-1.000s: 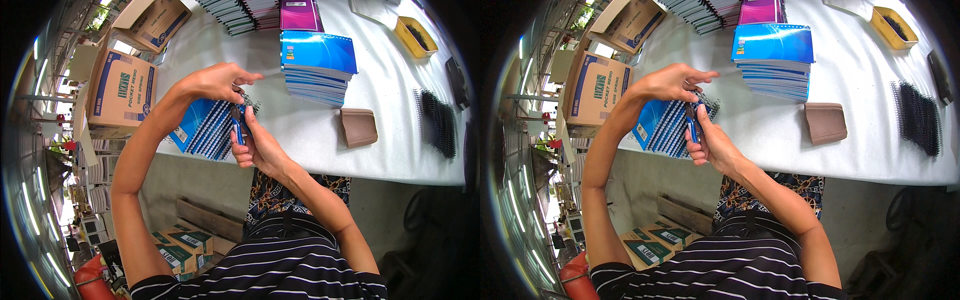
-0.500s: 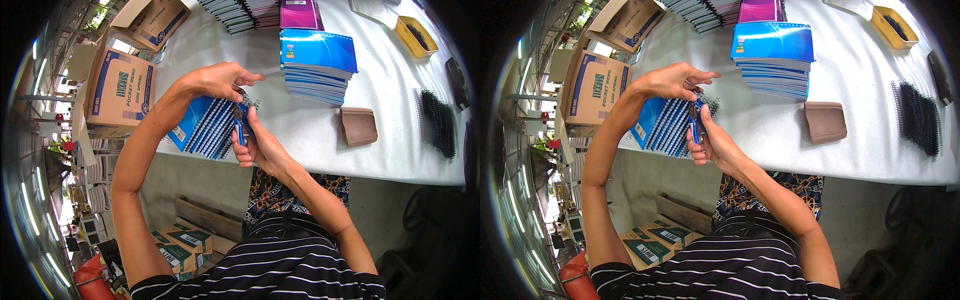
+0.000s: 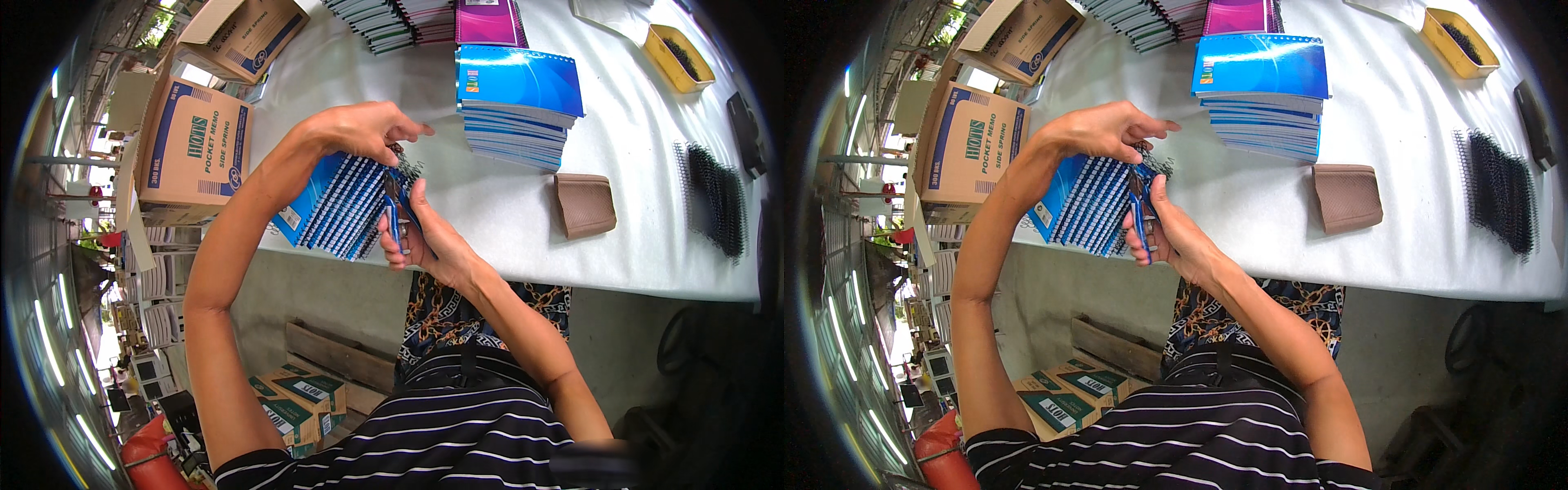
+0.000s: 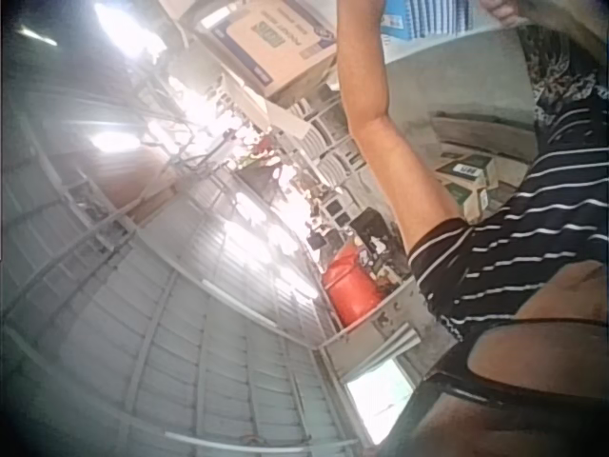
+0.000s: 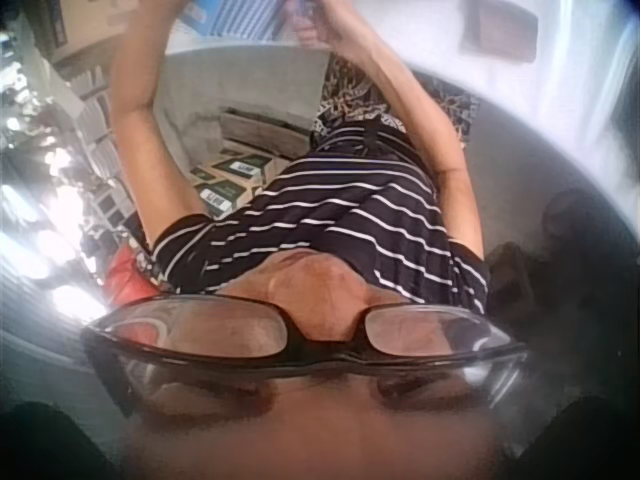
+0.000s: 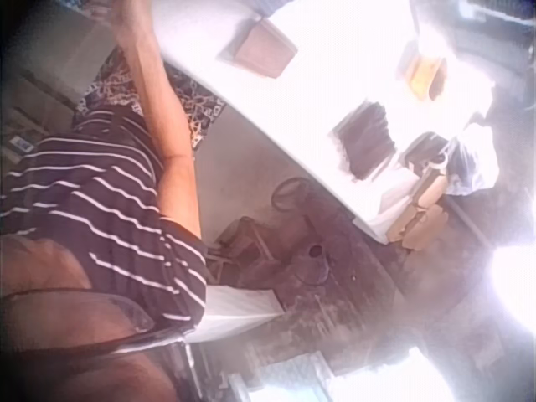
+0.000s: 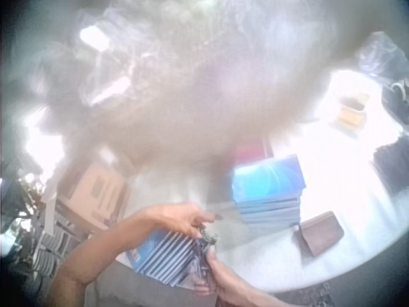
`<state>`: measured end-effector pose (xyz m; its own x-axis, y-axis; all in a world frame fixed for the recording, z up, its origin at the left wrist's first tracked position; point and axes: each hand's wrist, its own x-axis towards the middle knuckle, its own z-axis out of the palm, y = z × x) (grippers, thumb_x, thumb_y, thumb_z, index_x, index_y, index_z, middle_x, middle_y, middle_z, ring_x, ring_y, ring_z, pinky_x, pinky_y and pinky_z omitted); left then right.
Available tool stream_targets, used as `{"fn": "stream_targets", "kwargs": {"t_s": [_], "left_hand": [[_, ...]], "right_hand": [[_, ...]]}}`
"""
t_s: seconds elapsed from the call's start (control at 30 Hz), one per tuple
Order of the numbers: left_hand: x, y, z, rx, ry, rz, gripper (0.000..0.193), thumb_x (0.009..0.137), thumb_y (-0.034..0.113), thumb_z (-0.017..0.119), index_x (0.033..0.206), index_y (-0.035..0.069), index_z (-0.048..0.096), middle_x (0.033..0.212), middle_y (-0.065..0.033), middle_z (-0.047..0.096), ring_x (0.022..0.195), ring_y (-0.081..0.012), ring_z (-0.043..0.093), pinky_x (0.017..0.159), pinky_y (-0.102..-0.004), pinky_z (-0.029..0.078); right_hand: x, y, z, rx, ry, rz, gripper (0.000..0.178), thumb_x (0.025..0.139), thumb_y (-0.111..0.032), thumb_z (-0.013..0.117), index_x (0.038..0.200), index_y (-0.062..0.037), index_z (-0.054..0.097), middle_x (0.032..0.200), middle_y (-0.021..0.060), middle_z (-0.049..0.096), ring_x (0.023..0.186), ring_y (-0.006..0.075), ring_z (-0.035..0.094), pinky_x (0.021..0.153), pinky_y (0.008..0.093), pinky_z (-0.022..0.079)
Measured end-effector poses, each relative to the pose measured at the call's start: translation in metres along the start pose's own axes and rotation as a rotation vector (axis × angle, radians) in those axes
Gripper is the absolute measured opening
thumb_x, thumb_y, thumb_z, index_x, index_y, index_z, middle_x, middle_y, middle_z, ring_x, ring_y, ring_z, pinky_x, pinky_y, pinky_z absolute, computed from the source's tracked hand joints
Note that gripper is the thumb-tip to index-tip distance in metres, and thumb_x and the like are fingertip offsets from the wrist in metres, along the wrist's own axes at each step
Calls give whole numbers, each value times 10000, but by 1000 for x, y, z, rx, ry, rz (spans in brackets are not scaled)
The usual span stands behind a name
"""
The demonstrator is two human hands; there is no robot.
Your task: The person assembles spiral-bound notebooks by inserting metal coils into pre-punched holes. They use pliers to secure the coils, then stack the finished notebooks on the table. The process is repeated for multiple notebooks.
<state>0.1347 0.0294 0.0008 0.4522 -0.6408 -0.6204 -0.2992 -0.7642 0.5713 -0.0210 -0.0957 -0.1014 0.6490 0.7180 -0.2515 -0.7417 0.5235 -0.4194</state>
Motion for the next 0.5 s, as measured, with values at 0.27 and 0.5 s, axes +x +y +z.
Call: {"fn": "stream_targets", "kwargs": {"t_s": [0.27, 0.5], "left_hand": [[10, 10, 7, 237, -41, -60, 641, 769, 109, 713, 1354, -17, 486, 1190, -293, 609, 1138, -398, 596, 972, -413, 505], [12, 9, 6, 283, -68, -59, 597, 761, 142, 717, 1303, -33, 539, 1152, -297, 629, 1082, -377, 632, 920, -400, 525]], "right_hand": [[-8, -2, 5, 25, 59, 39, 684, 913, -734, 285, 828, -85, 482, 576, -31, 327, 491, 86, 276, 451, 241, 259], [-12, 4, 4, -63, 67, -3, 704, 934, -703, 218, 895, -69, 522, 615, 1, 431, 520, 112, 371, 492, 279, 345]]}}
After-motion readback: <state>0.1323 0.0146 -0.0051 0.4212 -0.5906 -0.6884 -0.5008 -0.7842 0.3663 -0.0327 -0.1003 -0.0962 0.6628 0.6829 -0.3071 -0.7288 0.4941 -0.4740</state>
